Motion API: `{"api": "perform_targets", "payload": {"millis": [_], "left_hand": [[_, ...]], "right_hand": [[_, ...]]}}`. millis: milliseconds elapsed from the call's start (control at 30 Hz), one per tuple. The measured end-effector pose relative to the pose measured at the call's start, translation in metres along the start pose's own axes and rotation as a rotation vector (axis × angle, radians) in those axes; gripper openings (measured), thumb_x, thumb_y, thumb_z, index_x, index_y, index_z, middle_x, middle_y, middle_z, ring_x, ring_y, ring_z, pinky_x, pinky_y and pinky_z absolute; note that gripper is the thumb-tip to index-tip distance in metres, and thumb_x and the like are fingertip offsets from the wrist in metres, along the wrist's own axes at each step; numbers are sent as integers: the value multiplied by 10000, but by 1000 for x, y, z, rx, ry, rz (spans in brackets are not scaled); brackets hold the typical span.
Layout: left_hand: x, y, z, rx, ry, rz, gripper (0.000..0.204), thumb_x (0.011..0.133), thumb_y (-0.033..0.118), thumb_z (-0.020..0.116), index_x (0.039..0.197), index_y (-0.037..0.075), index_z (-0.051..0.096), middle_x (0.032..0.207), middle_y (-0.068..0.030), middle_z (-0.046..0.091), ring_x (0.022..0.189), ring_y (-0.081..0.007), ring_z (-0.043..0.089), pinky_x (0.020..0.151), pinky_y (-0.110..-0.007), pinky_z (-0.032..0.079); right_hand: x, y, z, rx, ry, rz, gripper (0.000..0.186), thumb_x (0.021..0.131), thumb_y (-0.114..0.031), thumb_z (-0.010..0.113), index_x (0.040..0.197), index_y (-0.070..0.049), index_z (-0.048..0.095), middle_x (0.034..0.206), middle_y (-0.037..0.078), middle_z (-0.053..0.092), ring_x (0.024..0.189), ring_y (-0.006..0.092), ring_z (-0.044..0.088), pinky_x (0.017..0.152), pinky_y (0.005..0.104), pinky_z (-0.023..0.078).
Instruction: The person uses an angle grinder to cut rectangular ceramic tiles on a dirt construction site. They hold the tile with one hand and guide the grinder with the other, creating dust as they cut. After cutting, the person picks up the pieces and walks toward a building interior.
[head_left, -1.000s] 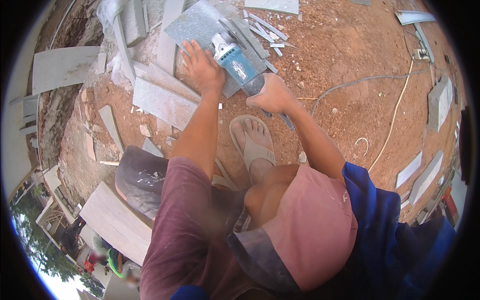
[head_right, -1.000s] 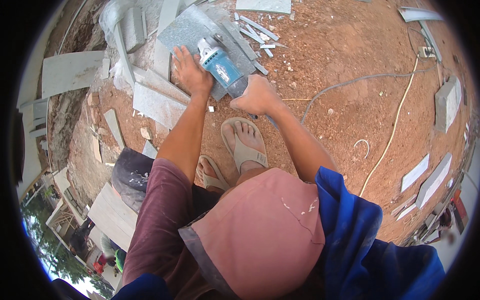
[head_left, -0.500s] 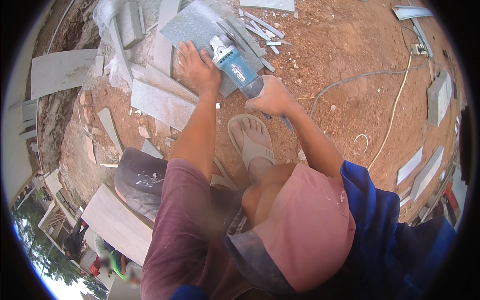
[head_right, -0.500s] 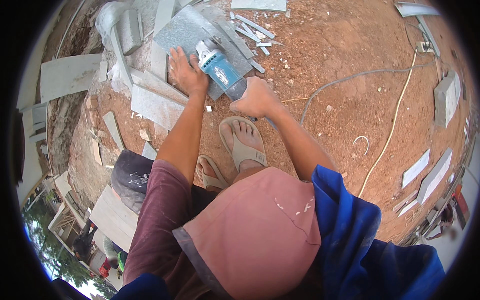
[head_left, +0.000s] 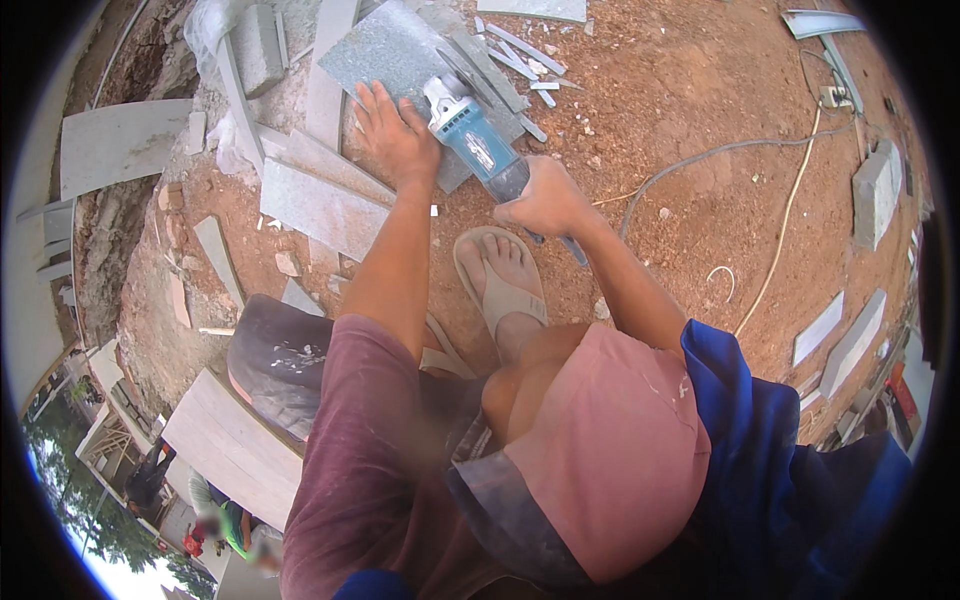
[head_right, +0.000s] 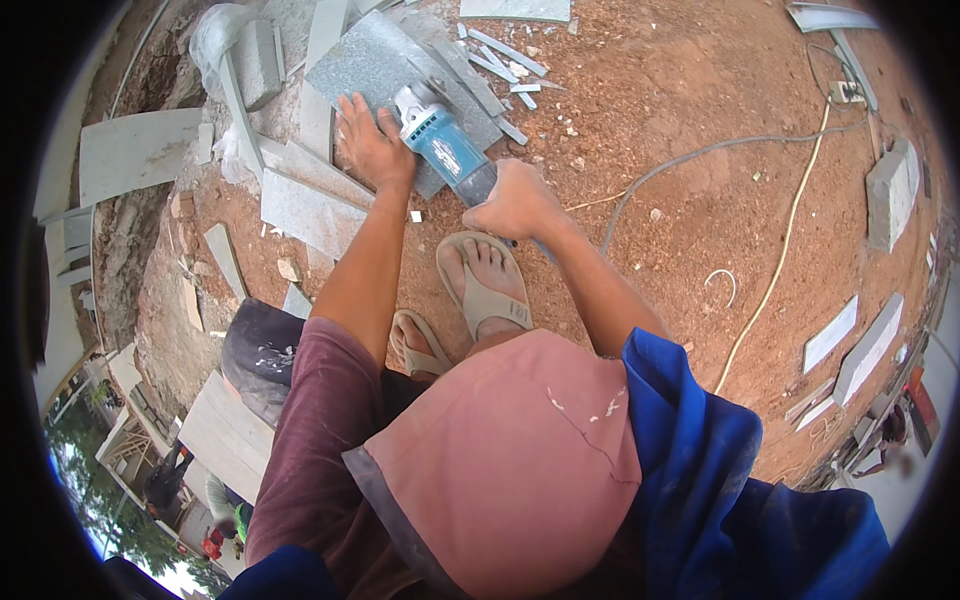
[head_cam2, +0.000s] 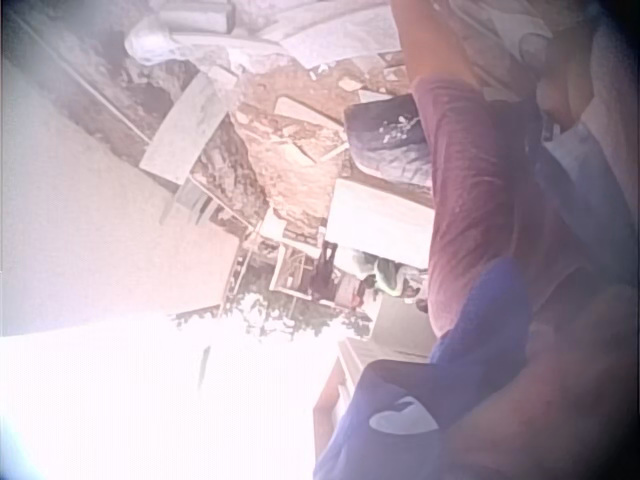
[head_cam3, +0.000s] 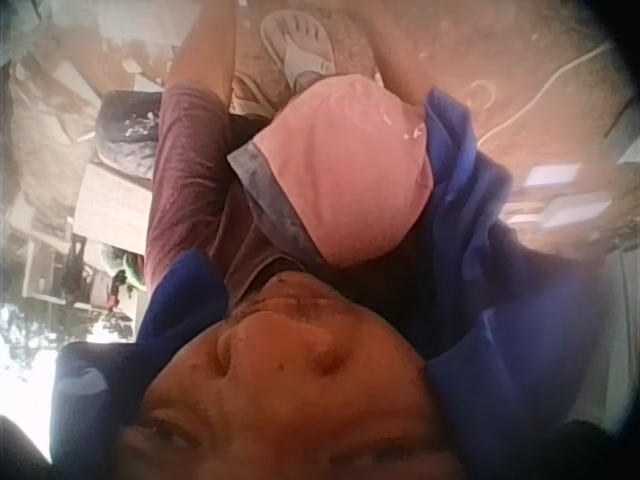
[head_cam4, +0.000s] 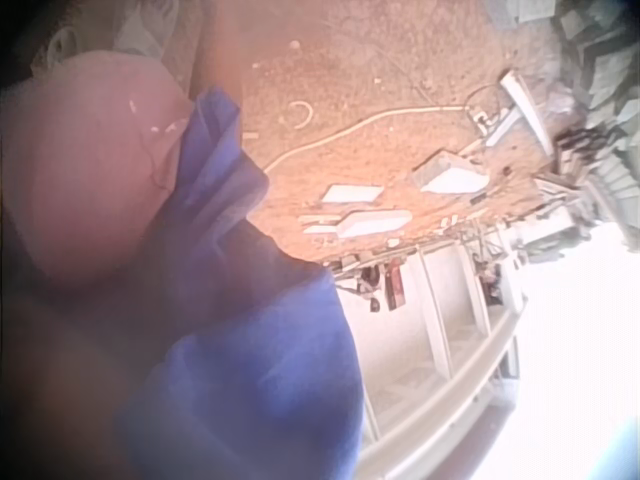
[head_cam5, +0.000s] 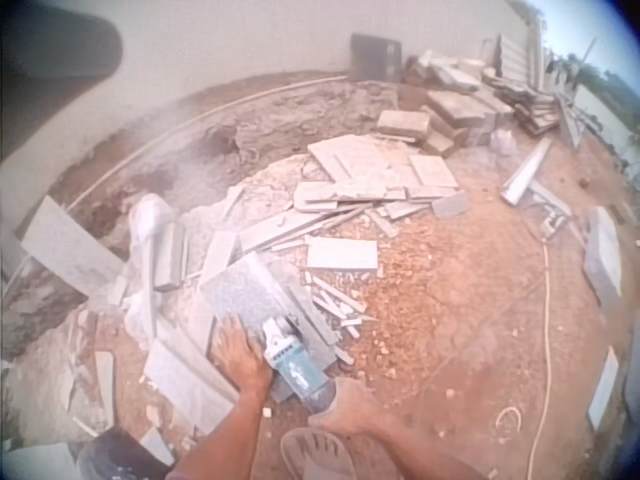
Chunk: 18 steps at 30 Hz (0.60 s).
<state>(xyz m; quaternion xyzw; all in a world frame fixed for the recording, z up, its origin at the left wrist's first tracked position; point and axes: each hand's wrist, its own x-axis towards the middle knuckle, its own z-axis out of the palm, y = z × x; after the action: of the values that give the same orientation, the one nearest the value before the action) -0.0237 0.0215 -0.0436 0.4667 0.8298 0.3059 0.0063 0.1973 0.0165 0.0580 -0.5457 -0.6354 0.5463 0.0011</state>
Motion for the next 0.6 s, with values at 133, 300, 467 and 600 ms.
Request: {"api": "perform_targets", "payload": {"millis": [133,300,467,600], "left_hand": [[0,-1,-1,7,7,0,551,1092,302,461,1573,32,463,1700,-186,348,1551,-437,321,1267,-605,196],[0,0,1,10,8,-6,551,1088,299,468,1570,33,468,1698,-187,351,1550,-436,324,1264,-605,204],[0,0,0,19,7,2,549,1084,291,471,1566,29,471,1697,-188,352,1551,-432,323,1263,-605,203],[0,3,-1,19,-3,-4,551,1083,286,471,1568,26,465,1698,-189,349,1552,-430,321,1263,-608,201]], "right_hand": [[-3,3,1,2,-1,-19,511,611,-288,807,917,103,689,867,279,731,827,368,743,757,421,580],[-8,9,3,8,25,-37,417,631,-242,814,883,58,672,743,163,670,675,240,626,694,402,542],[-13,7,-1,13,-11,-36,441,623,-289,822,816,80,676,771,260,705,708,351,705,699,430,564],[-19,10,0,23,16,-66,393,626,-285,827,773,43,669,710,222,680,646,325,659,669,434,546]]}}
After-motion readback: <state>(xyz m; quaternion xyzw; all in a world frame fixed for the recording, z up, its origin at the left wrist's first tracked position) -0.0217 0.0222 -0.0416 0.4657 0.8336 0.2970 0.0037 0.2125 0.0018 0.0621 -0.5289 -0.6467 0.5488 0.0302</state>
